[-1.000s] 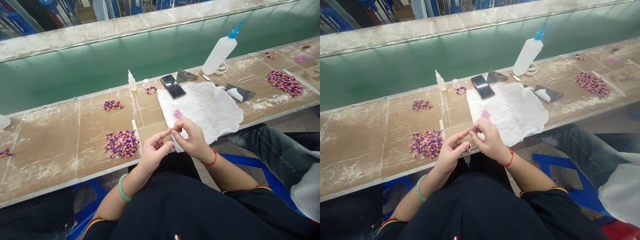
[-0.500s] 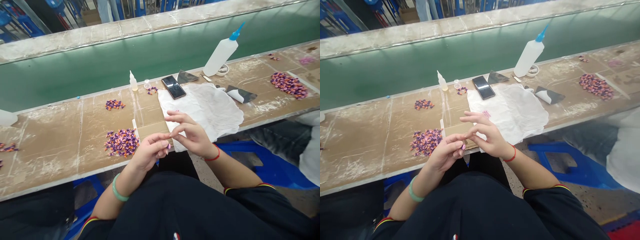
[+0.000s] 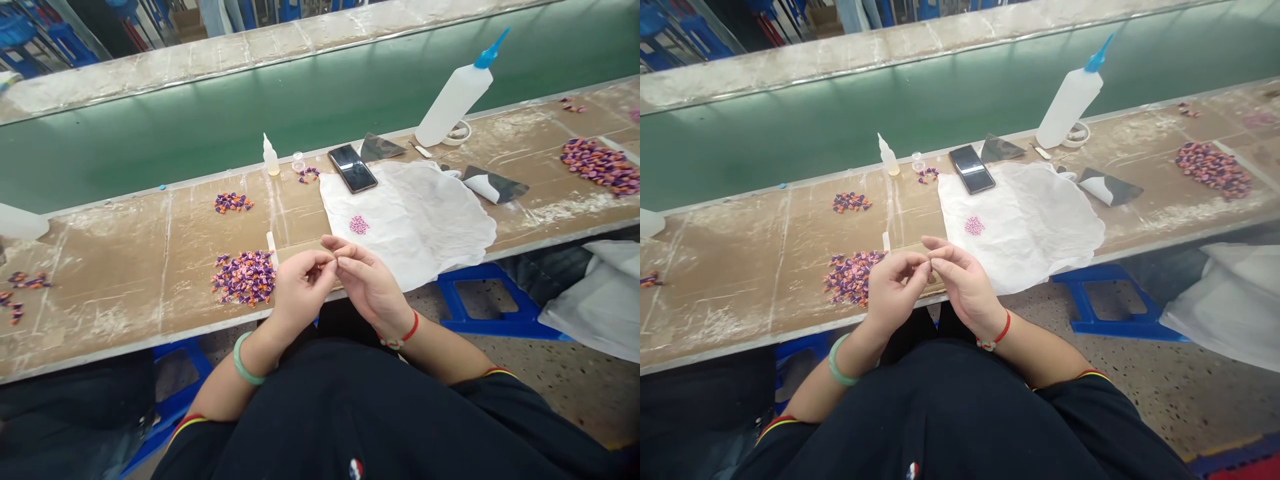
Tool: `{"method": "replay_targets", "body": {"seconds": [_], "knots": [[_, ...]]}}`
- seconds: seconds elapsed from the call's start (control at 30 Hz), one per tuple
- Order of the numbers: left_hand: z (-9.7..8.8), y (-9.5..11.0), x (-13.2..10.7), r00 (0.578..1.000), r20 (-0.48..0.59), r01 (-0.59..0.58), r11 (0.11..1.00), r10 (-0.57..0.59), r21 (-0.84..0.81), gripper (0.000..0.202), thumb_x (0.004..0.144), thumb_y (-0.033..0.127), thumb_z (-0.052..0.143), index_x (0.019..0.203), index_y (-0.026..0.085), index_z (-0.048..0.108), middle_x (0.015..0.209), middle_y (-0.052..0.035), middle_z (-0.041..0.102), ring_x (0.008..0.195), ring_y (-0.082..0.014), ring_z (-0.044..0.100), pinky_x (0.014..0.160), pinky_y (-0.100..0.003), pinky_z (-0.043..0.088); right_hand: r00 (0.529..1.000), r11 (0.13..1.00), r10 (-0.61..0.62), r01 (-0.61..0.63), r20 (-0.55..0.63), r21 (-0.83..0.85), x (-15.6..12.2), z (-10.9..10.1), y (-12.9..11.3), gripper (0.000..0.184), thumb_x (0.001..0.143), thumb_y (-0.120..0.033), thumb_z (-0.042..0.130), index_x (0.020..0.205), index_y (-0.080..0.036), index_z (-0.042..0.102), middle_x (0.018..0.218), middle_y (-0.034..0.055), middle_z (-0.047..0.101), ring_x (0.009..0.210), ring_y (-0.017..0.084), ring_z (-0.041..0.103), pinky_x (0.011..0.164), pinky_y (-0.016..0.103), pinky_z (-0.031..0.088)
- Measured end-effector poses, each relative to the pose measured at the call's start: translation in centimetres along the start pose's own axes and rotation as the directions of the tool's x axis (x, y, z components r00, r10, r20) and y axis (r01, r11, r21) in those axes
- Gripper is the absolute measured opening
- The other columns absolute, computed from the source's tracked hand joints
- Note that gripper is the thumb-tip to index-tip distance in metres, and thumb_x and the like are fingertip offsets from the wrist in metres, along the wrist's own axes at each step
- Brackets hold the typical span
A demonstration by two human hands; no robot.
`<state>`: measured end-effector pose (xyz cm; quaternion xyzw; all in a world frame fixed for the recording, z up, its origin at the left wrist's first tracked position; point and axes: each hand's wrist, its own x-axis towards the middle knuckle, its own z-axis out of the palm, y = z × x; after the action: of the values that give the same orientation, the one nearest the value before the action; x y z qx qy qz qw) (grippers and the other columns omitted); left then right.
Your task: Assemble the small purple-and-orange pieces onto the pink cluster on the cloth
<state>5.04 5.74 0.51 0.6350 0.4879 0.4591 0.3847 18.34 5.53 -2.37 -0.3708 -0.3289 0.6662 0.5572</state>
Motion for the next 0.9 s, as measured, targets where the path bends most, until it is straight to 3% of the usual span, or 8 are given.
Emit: {"method": "replay_targets", "body": {"seconds": [0.1,0.2,0.3,0.4,0.6,0.77,0.9], "knots": [[-0.1,-0.4,-0.1,0.998,-0.013,-0.055,0.995,0.056,0.088,0.015,0.08,0.021,0.061,0.065,0.018,0.066,0.058,0.0004,0.06,0.052,-0.01,0.048,0.055,-0.024,0.039,0.999,0.997,0.027,-0.025,0.022,-0.077,0.0,-0.4,0.0,0.017,0.074,-0.033,0.075,0.079,-0.02,0.067,0.12,0.0082,0.064,0.106,0.024,0.061,0.095,0.04,0.052],[-0.4,-0.6,-0.1,0.996,0.057,0.076,0.997,-0.075,-0.013,0.015,0.077,0.023,0.061,0.063,0.017,0.062,0.056,0.0006,0.057,0.05,-0.0095,0.045,0.051,-0.023,0.036,0.995,0.968,-0.042,0.063,0.093,-0.242,0.1,-1.0,-0.9,0.014,0.079,-0.032,0.07,0.081,-0.019,0.066,0.1,0.0056,0.067,0.092,0.02,0.062,0.086,0.035,0.052],[-0.9,-0.7,0.1,0.962,0.168,0.239,0.962,-0.215,-0.135,0.018,0.075,0.03,0.064,0.064,0.016,0.061,0.055,0.0001,0.056,0.049,-0.0097,0.045,0.048,-0.022,0.036,0.971,0.856,-0.107,0.199,0.212,-0.478,0.3,-1.5,-2.5,0.01,0.084,-0.029,0.064,0.081,-0.019,0.062,0.079,0.0012,0.062,0.076,0.017,0.057,0.074,0.03,0.049],[-1.4,-0.6,0.3,0.944,0.21,0.29,0.945,-0.256,-0.15,0.02,0.072,0.032,0.066,0.063,0.016,0.06,0.053,0.0011,0.053,0.049,-0.0087,0.043,0.047,-0.021,0.034,0.946,0.72,-0.094,0.28,0.311,-0.635,0.5,-1.6,-3.9,0.011,0.084,-0.025,0.058,0.076,-0.019,0.058,0.071,-0.0007,0.058,0.068,0.015,0.052,0.066,0.028,0.045],[-1.9,-0.7,0.3,0.923,0.282,0.302,0.947,-0.261,-0.109,0.019,0.072,0.031,0.066,0.064,0.015,0.061,0.055,0.0015,0.053,0.051,-0.0084,0.042,0.049,-0.021,0.033,0.917,0.607,-0.048,0.341,0.396,-0.718,0.7,-1.3,-4.3,0.011,0.081,-0.023,0.054,0.071,-0.019,0.056,0.067,-0.0012,0.056,0.063,0.014,0.05,0.058,0.026,0.041],[-2.0,-0.8,0.1,0.902,0.336,0.324,0.939,-0.271,-0.112,0.021,0.071,0.033,0.068,0.064,0.014,0.061,0.053,0.0024,0.052,0.049,-0.0078,0.042,0.049,-0.021,0.032,0.908,0.596,-0.028,0.351,0.418,-0.722,0.6,-1.0,-4.1,0.008,0.077,-0.021,0.053,0.07,-0.02,0.055,0.065,-0.0014,0.056,0.062,0.014,0.05,0.057,0.025,0.041],[-2.7,-0.9,0.0,0.903,0.339,0.353,0.906,-0.264,-0.233,0.025,0.072,0.037,0.073,0.067,0.015,0.063,0.056,0.0009,0.058,0.05,-0.008,0.048,0.048,-0.02,0.036,0.895,0.599,-0.02,0.368,0.447,-0.711,0.6,-0.6,-4.4,0.008,0.081,-0.02,0.05,0.073,-0.02,0.053,0.067,-0.0015,0.055,0.063,0.014,0.049,0.057,0.025,0.041]]}}
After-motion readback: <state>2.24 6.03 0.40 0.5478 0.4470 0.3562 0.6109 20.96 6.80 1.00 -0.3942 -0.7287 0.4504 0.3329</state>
